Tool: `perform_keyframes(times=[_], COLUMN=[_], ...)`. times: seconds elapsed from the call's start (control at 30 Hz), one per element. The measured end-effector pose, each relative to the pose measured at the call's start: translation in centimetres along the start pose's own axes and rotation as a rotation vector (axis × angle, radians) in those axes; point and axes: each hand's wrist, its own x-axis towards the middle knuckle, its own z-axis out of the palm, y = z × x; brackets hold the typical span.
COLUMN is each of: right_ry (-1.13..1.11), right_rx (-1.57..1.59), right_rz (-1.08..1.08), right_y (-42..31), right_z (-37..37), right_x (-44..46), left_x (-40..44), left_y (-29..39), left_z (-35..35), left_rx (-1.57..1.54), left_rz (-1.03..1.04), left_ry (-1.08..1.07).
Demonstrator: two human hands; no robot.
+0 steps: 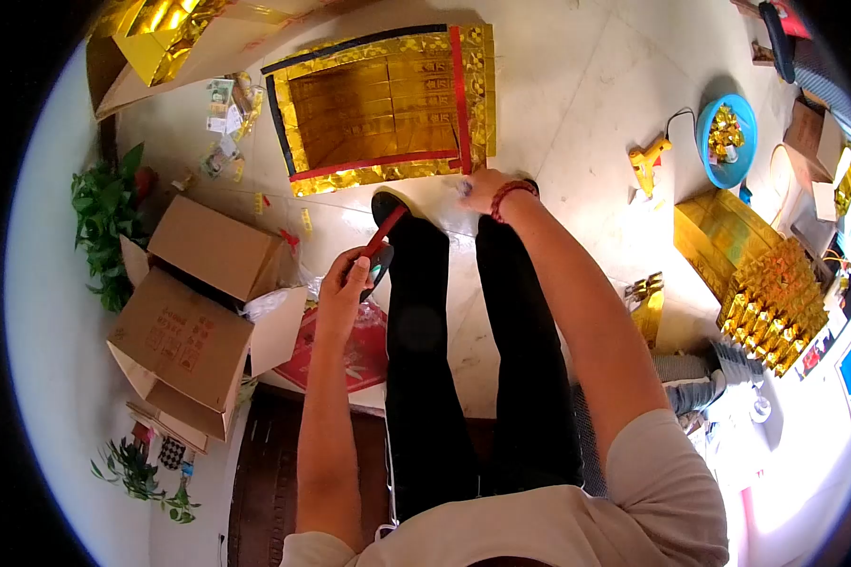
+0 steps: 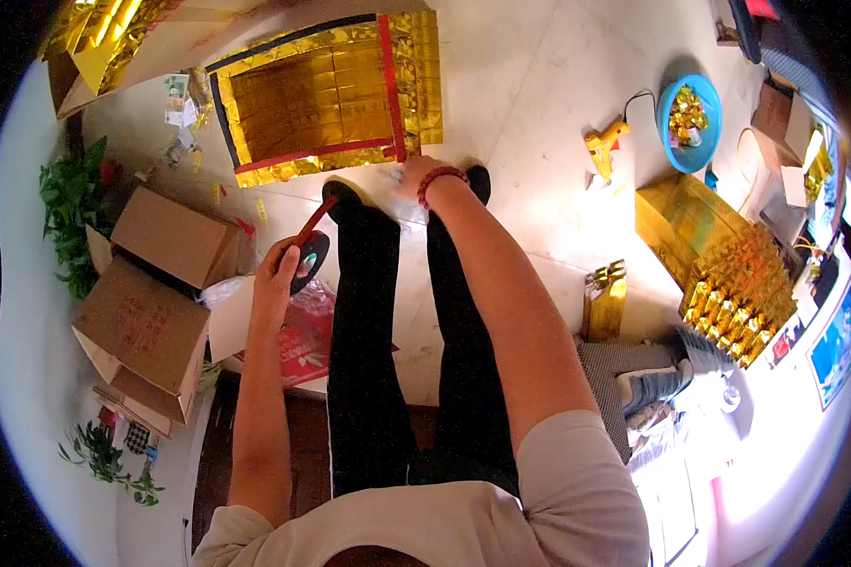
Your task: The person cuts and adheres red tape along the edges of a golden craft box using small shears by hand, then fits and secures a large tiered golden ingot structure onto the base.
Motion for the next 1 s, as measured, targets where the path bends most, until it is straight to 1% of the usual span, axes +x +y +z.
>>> perform_keyframes(times=[0.03, 0.1, 0.17, 0.2, 0.23, 0.3, 0.33, 0.37, 0.43, 0.5, 0.53, 0.57, 0.6, 0.63, 0.67, 0.73, 0.77, 0.83, 0.87, 0.9, 0.93, 0.97, 1.0], right_ry=[0.169, 0.171, -0.05, 0.216, 0.013, 0.138, 0.21, 0.275, 0.269, 0.343, 0.338, 0.361, 0.397, 0.427, 0.418, 0.441, 0.437, 0.526, 0.548, 0.543, 0.531, 0.52, 0.518], right_rx=[-0.67, -0.654, -0.259, -0.759, -0.07, -0.035, 0.14, 0.317, 0.5, 0.441, 0.415, 0.457, 0.483, 0.513, 0.503, 0.496, 0.487, 0.511, 0.499, 0.494, 0.526, 0.559, 0.567], right_rz=[-0.031, -0.033, -0.027, -0.753, -0.127, -0.31, -0.369, -0.427, -0.439, -0.49, -0.49, -0.564, -0.585, -0.604, -0.618, -0.482, -0.49, -0.495, -0.377, -0.384, -0.339, -0.294, -0.266], right_y=[-0.6, -1.1, -1.8, 3.2, 0.2, 1.5, 1.6, 1.5, 0.2, -0.7, -1.1, -0.7, -0.9, -1.0, -0.8, -1.7, -1.5, -1.0, -0.9, -0.3, 0.5, 1.3, 1.4], right_z=[0.1, 0.6, 0.4, 3.4, 2.4, 3.9, 4.8, 5.5, 5.4, 5.5, 5.2, 5.6, 5.4, 5.3, 5.0, 3.6, 3.3, 3.0, 2.9, 3.0, 3.0, 3.1, 3.2], right_x=[-0.4, -0.7, -1.1, 4.6, 1.2, 1.3, 1.0, 0.1, -2.6, -4.5, -5.4, -5.0, -5.5, -5.8, -6.2, -8.3, -8.5, -8.8, -9.1, -8.9, -8.3, -7.7, -8.0], left_x=[-0.1, -0.2, -0.2, -0.2, -0.3, -0.2, 0.1, -0.3, -0.6, -0.5, -0.6, -0.7, -0.6, -0.4, -0.2, 0.8, 1.5, 1.5, 1.8, 2.1, 2.2, 2.2, 2.2], left_y=[0.0, 0.1, 0.2, 0.4, 0.6, 0.8, -0.3, 1.0, 2.1, 2.5, 3.4, 4.2, 5.2, 6.1, 6.9, 8.7, 9.6, 12.2, 12.8, 13.4, 13.7, 13.9, 14.1], left_z=[-0.1, -0.3, -0.4, -0.4, -0.4, -0.4, -0.6, -0.6, -0.3, -0.6, -0.7, -0.9, -1.2, -2.0, -2.9, -4.7, -5.7, -7.4, -8.3, -9.3, -10.0, -10.3, -10.6], left_rx=[-0.084, -0.128, -0.177, -0.224, -0.269, -0.329, -0.381, -0.369, -0.466, -0.521, -0.515, -0.511, -0.555, -0.529, -0.538, -0.612, -0.661, -0.781, -0.784, -0.895, -1.005, -1.008, -1.038], left_rz=[-0.023, -0.012, 0.004, 0.011, 0.021, 0.067, 0.072, 0.078, 0.095, 0.157, 0.194, 0.232, 0.306, 0.307, 0.352, 0.472, 0.514, 0.505, 0.508, 0.474, 0.444, 0.452, 0.447], left_ry=[0.022, 0.038, 0.057, 0.065, 0.075, 0.07, 0.033, 0.016, 0.027, 0.035, 0.064, 0.096, 0.114, 0.174, 0.222, 0.302, 0.34, 0.399, 0.409, 0.413, 0.415, 0.423, 0.382])
